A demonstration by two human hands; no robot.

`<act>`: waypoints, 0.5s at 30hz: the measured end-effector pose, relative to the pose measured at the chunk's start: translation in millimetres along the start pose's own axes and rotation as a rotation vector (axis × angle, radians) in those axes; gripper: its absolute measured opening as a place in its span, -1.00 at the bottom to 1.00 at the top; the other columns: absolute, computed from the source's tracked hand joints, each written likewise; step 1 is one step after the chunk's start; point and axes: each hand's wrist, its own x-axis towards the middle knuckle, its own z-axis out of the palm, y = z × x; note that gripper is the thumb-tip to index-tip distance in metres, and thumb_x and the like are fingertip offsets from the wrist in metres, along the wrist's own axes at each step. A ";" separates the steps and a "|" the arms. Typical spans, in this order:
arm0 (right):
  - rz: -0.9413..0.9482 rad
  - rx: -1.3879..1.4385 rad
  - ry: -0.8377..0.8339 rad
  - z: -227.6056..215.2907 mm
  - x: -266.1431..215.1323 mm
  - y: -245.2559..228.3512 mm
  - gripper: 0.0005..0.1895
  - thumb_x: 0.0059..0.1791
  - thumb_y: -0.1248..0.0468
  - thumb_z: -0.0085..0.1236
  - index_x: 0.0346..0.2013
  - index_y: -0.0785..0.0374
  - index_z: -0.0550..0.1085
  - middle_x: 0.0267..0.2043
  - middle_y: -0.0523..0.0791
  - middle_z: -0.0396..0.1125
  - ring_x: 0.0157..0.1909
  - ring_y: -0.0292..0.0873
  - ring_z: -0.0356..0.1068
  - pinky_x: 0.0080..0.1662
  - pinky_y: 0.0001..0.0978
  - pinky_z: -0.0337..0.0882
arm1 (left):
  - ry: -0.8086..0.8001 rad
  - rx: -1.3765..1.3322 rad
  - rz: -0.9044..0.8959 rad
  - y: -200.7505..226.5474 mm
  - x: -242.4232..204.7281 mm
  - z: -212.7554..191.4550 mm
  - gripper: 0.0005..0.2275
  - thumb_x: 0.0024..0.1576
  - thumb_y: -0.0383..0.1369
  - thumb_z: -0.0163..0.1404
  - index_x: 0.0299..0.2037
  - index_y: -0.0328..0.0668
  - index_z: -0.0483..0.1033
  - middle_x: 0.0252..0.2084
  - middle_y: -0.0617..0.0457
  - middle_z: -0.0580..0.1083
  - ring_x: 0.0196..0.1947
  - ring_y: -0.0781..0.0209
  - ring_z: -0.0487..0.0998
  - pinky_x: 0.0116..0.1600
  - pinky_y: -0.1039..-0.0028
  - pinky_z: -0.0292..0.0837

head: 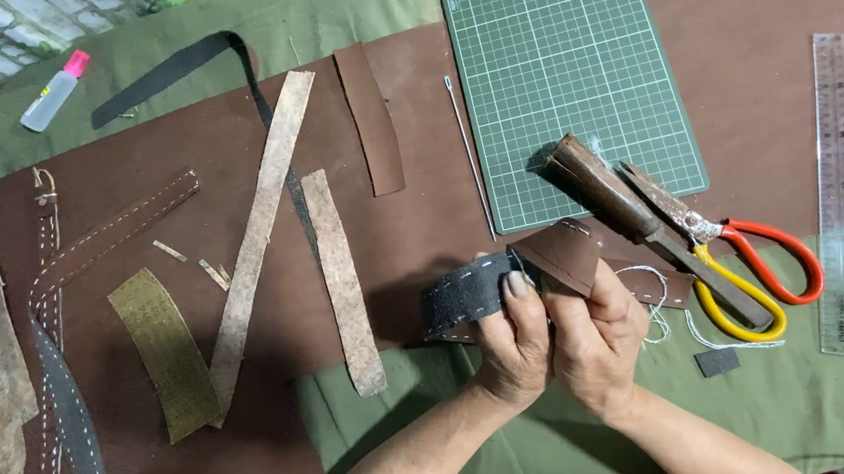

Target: Hand-stitching a leather strap using an awl to punch holes and a needle to pull thread through.

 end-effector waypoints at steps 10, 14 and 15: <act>-0.006 -0.045 0.004 -0.6 -3.0 5.8 -0.77 -0.03 0.45 0.08 -0.59 0.20 0.40 -0.57 -0.18 0.10 -0.47 -0.34 0.05 -0.40 -0.47 0.26 | 0.035 -0.079 -0.076 7.5 1.7 -2.2 -0.68 0.20 -0.70 -0.07 0.13 -0.86 0.26 -0.18 -0.56 0.47 -0.23 -0.09 0.53 -0.16 0.18 0.56; -0.008 -0.041 0.009 0.1 -4.0 6.2 -0.79 -0.05 0.45 0.08 -0.58 0.21 0.40 -0.57 -0.17 0.10 -0.47 -0.33 0.05 -0.40 -0.45 0.26 | -0.008 -0.141 -0.135 7.7 -0.1 -5.1 -0.66 0.22 -0.64 -0.10 0.16 -0.85 0.23 -0.19 -0.49 0.47 -0.22 0.01 0.52 -0.14 0.25 0.57; -0.004 -0.040 0.009 0.2 -3.7 5.8 -0.79 -0.05 0.45 0.08 -0.58 0.21 0.40 -0.56 -0.17 0.10 -0.47 -0.33 0.05 -0.40 -0.45 0.26 | -0.016 -0.151 -0.150 8.9 0.0 -5.8 -0.65 0.22 -0.64 -0.11 0.17 -0.87 0.23 -0.19 -0.50 0.47 -0.21 0.02 0.52 -0.14 0.25 0.57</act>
